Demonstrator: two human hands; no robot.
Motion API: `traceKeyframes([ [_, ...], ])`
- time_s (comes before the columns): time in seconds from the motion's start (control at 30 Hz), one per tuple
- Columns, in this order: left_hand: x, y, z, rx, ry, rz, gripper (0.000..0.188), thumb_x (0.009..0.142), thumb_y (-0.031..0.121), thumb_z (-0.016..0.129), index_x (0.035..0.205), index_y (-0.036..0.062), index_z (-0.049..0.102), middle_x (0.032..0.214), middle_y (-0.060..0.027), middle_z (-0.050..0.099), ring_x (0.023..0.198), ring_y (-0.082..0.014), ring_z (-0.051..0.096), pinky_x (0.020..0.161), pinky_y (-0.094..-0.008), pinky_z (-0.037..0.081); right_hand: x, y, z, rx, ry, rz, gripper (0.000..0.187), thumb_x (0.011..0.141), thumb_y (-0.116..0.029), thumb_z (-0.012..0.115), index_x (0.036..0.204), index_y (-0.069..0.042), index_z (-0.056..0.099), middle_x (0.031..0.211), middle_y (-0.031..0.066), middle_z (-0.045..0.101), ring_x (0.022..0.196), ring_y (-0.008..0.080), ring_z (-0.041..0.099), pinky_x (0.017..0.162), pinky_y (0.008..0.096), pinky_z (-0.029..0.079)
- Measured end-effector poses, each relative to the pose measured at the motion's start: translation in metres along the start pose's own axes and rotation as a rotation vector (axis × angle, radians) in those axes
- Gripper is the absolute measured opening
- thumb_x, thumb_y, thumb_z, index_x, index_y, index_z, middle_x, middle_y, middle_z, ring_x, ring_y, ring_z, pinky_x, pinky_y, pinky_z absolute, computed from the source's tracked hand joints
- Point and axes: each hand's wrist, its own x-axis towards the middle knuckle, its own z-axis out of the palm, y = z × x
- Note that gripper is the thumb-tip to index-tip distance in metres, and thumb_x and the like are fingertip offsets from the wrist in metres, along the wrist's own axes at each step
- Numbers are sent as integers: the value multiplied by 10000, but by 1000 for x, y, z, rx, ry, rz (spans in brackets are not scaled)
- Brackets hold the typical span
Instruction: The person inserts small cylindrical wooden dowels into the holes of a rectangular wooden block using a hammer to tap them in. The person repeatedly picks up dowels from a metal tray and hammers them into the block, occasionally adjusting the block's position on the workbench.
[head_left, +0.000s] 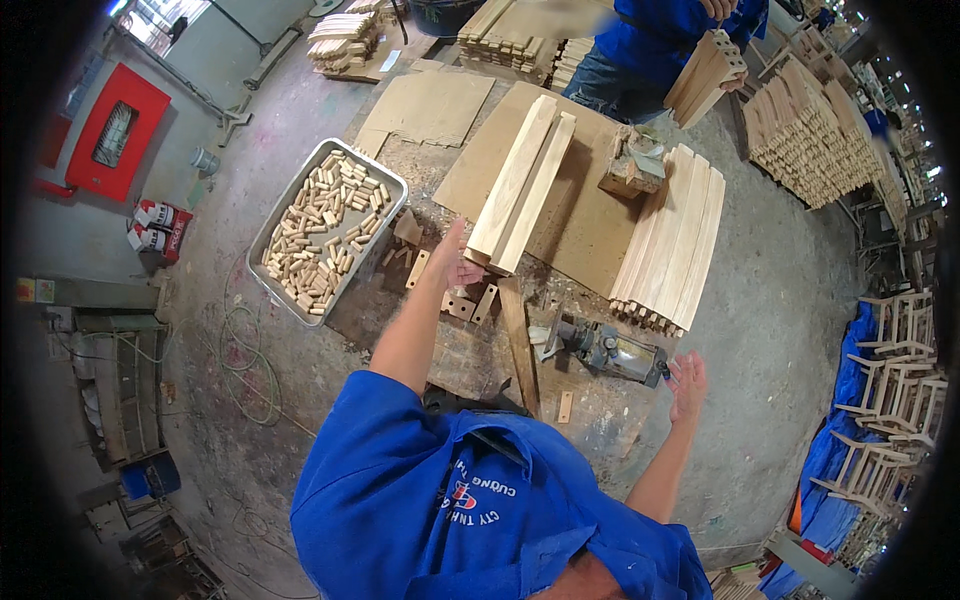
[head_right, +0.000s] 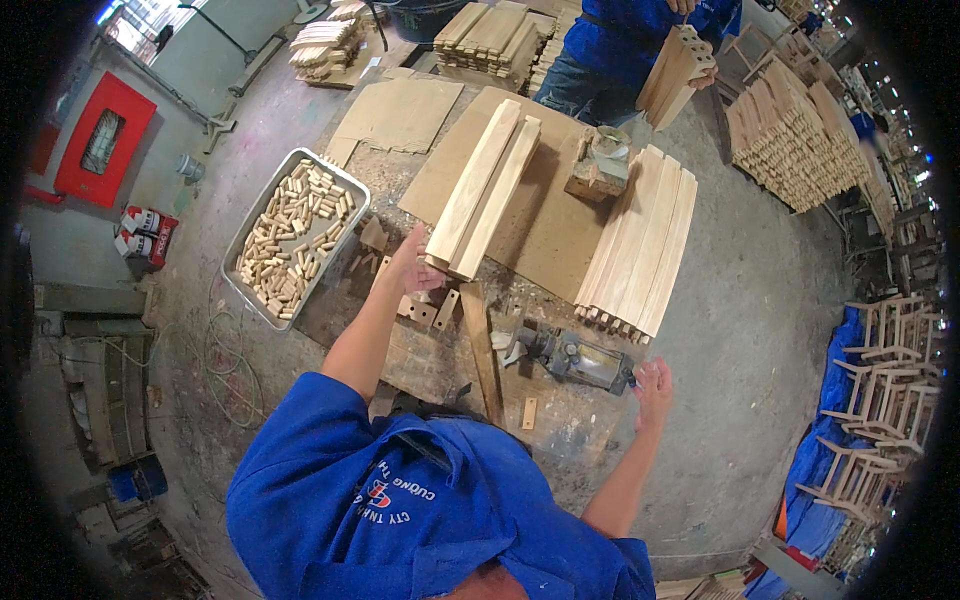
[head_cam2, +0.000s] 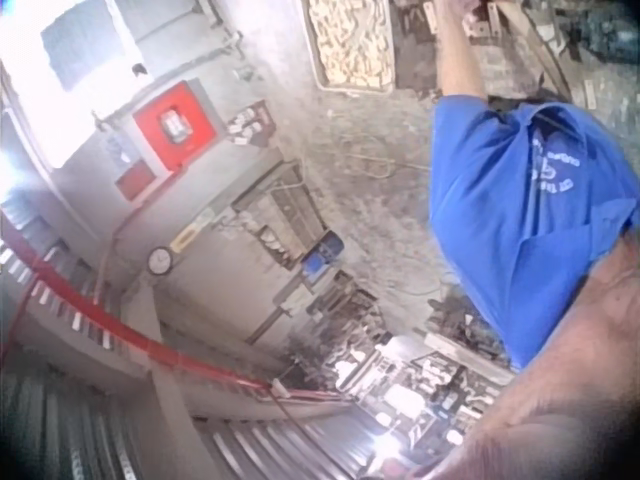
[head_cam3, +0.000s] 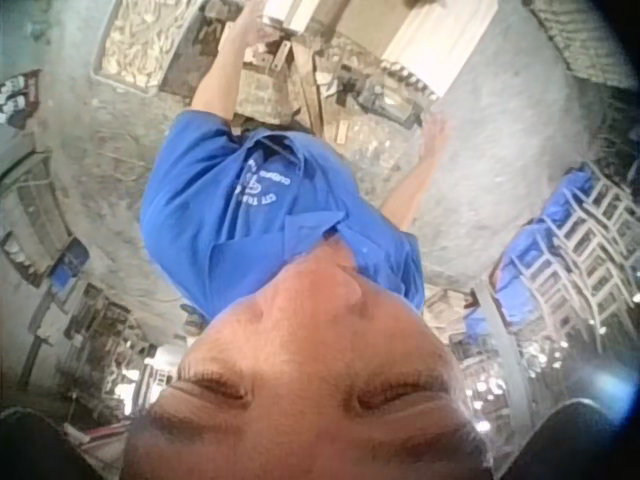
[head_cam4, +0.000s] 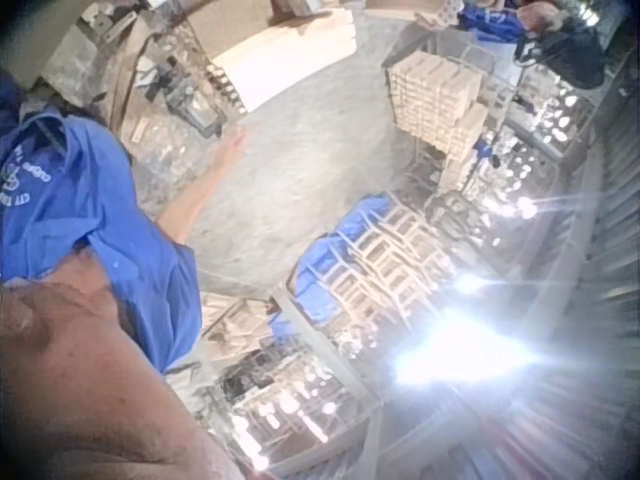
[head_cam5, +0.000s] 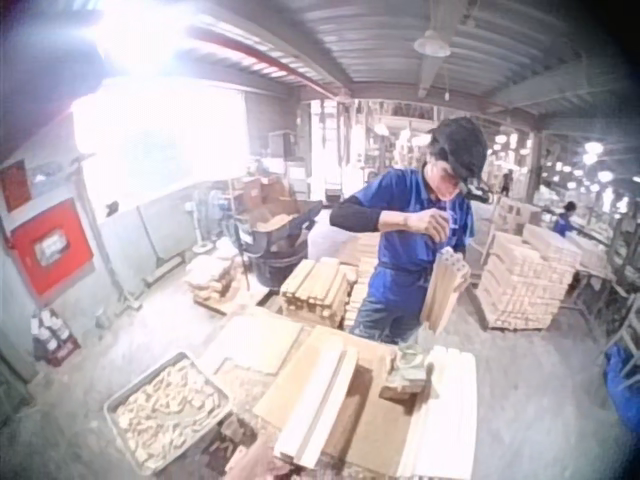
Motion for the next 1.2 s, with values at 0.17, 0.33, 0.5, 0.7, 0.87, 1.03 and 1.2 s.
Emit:
traceKeyframes([
  [0.17, 1, 0, -5, 28, 44, -4, 1063, 882, 971, 509, 1403, 50, 603, 883, -112, 701, 747, -262, 680, 783, -469, 577, -22, 9, 0, -57, 29, -32, 739, 1062, -496, 708, 1637, -110, 451, 1533, 188, 606, 1294, 311, 632, 984, 459, 536],
  [0.33, 8, -4, -15, -5, 64, 5, 1004, 881, 965, 516, 1352, 88, 641, 828, -106, 668, 706, -238, 659, 672, -419, 558, -32, 3, 7, -93, 39, -34, 745, 1058, -489, 711, 1636, -97, 450, 1535, 196, 607, 1290, 318, 634, 978, 459, 542],
  [0.5, 12, -7, -28, 85, 84, 43, 1004, 910, 967, 447, 1327, 77, 654, 763, -58, 612, 679, -199, 628, 604, -386, 494, -42, -8, 11, -136, 66, -50, 723, 1063, -463, 708, 1626, -82, 462, 1514, 185, 621, 1251, 298, 648, 951, 440, 555],
  [0.7, 9, 25, -39, 386, 40, -1, 1120, 908, 959, 467, 1497, 10, 557, 1320, -236, 633, 1161, -335, 651, 969, -518, 513, -48, -9, 21, -172, 76, -38, 690, 1060, -425, 724, 1607, -77, 489, 1429, 118, 650, 1164, 227, 644, 911, 403, 555],
  [0.87, 4, 56, -17, 448, -160, 182, 1158, 894, 861, 636, 1647, 7, 428, 1672, -284, 424, 1493, -395, 490, 1214, -575, 377, -47, -3, 22, -258, 84, -46, 699, 1055, -430, 731, 1610, -80, 490, 1414, 109, 656, 1184, 225, 645, 929, 418, 560],
  [1.03, 8, 70, 8, 640, -304, 345, 974, 883, 593, 827, 1577, -16, 519, 1524, -226, 616, 1401, -323, 588, 1170, -487, 438, -52, 4, 19, -238, 118, -45, 695, 1048, -436, 746, 1593, -77, 507, 1371, 81, 653, 1154, 191, 634, 921, 400, 556],
  [1.2, 17, 74, -8, 559, -316, 372, 864, 886, 543, 830, 1510, -13, 613, 1537, -183, 631, 1395, -290, 597, 1194, -436, 422, -50, 2, 28, -238, 68, -76, 687, 1055, -398, 732, 1611, -71, 493, 1415, 89, 665, 1168, 186, 641, 921, 402, 564],
])
